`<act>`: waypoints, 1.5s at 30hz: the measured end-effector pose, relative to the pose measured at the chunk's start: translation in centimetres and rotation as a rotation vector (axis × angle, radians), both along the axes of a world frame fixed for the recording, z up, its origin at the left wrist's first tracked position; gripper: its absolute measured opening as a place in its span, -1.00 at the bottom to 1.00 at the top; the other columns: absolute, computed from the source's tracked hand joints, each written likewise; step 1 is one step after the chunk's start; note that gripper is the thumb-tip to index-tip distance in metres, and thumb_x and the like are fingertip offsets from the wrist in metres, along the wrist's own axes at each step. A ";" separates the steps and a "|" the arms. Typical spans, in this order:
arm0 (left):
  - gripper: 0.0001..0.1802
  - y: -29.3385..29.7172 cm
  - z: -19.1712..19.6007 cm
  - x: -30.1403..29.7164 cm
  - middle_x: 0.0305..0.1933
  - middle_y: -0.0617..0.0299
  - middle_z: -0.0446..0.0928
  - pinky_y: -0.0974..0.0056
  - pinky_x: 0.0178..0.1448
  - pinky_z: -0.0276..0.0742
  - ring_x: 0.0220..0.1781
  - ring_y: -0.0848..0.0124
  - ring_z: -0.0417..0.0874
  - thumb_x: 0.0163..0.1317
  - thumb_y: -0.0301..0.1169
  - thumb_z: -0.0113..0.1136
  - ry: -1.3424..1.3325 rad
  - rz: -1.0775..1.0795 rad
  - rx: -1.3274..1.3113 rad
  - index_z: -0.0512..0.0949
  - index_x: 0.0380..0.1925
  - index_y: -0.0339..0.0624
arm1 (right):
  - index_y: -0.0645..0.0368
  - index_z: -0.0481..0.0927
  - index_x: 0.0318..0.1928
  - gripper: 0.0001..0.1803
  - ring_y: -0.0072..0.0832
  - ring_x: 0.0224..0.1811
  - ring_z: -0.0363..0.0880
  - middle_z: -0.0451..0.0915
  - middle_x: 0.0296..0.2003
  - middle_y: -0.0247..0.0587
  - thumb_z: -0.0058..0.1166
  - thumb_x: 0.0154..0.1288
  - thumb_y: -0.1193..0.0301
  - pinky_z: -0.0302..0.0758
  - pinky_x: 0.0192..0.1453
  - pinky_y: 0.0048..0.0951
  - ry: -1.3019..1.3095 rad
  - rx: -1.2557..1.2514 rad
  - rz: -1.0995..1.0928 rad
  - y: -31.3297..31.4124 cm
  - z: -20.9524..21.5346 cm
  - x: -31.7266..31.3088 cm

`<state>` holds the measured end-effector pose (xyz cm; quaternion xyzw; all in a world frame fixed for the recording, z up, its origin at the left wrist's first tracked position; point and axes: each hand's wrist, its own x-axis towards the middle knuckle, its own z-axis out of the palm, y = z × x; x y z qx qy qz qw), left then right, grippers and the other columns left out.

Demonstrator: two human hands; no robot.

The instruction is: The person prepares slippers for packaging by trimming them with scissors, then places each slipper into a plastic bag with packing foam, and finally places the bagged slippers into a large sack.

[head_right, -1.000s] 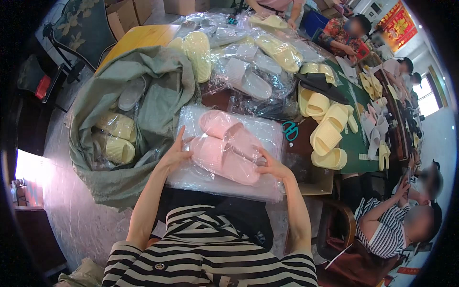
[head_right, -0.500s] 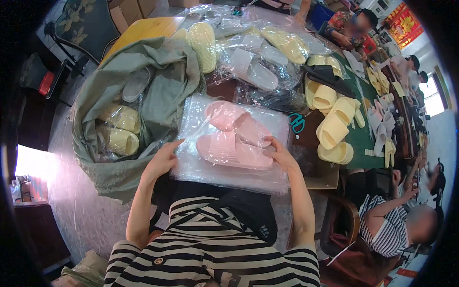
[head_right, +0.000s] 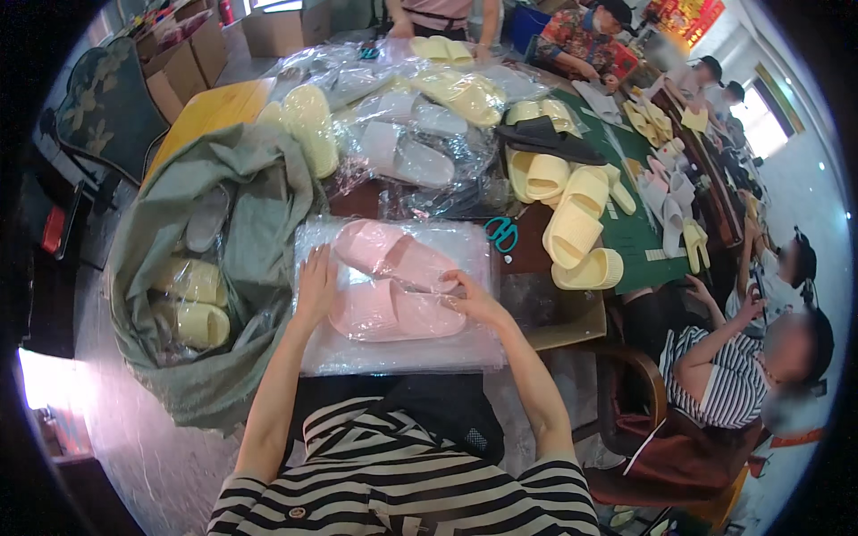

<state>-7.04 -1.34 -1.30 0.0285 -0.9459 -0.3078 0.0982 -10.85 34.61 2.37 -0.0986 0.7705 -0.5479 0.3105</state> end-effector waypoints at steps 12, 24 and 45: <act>-0.29 1.3 -0.6 1.1 0.59 -0.06 -0.04 -0.11 0.61 -0.33 0.62 -0.02 -0.12 0.37 0.00 0.00 0.025 -0.084 -0.244 0.19 0.48 0.11 | 0.10 0.52 0.01 -0.62 -0.76 -0.28 0.41 0.46 -0.15 -0.50 0.29 0.17 0.55 0.37 -0.17 -0.69 0.140 -0.149 -0.340 10.1 3.7 4.6; -0.23 1.2 -0.2 1.6 0.58 -0.12 -0.04 -0.13 0.61 -0.34 0.62 -0.05 -0.13 0.29 0.03 0.09 0.085 -0.089 -0.282 0.23 0.46 0.03 | 0.11 0.49 -0.08 -0.69 -0.62 -0.17 0.50 0.50 -0.19 -0.41 0.20 0.16 0.58 0.44 -0.06 -0.59 0.503 -0.170 -0.675 17.1 15.2 9.6; -0.40 -0.1 -3.1 0.9 0.39 -0.03 0.35 -0.03 0.58 -0.09 0.53 0.01 0.19 0.35 -0.29 0.07 0.264 -0.066 -0.321 0.28 0.36 -0.24 | 0.13 0.56 -0.05 -0.71 -0.69 -0.06 0.49 0.51 -0.07 -0.46 0.22 0.20 0.54 0.42 0.01 -0.59 0.126 -0.266 -0.147 -1.9 7.3 -0.6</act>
